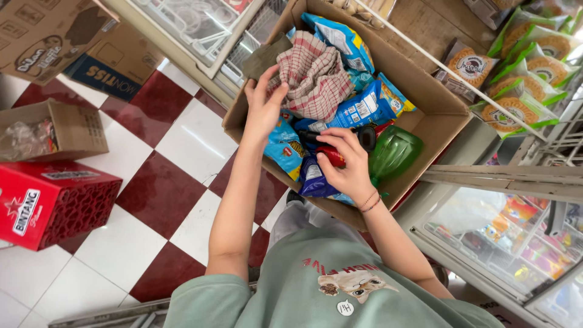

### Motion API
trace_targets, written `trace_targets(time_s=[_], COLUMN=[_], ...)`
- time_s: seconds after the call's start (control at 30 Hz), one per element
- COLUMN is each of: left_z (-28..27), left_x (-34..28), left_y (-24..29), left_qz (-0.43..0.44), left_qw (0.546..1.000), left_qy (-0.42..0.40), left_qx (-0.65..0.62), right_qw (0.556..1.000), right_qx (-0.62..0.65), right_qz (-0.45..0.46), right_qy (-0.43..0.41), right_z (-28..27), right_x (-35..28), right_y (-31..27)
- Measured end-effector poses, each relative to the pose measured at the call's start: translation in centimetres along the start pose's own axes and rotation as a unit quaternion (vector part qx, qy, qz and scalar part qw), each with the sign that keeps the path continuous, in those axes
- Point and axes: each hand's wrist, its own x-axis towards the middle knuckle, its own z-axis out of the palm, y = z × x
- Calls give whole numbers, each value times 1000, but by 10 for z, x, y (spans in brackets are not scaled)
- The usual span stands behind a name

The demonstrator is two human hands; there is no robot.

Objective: The person sprays a liquid from a green bottle onto store shelves and snack bags, wipes them with a cloth, and then scans various snack bags using a handheld barcode scanner.

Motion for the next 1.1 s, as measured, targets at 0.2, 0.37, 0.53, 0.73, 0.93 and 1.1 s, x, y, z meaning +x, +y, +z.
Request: trace_targets(time_s=[0.2, 0.37, 0.53, 0.73, 0.93, 1.1], left_z=[4, -6, -22, -2, 50, 97], left_x=[-14, -37, -57, -104, -127, -157], left_y=[29, 86, 123, 127, 104, 101], left_qz=[163, 280, 385, 278, 143, 224], left_qw=[978, 959, 921, 951, 913, 899], left_qy=[21, 29, 49, -110, -332, -372], left_qx=[-127, -27, 37, -83, -190, 58], right_qw=[999, 997, 993, 820, 786, 876], right_qx=[-12, -2, -15, 526, 540, 291], right_qz=[30, 77, 98, 186, 220, 255], right_qy=[6, 26, 58, 126, 204, 286], right_z=[10, 10, 6, -11, -44, -75], right_x=[9, 14, 14, -18, -71, -122], right_y=[7, 14, 25, 41, 29, 20])
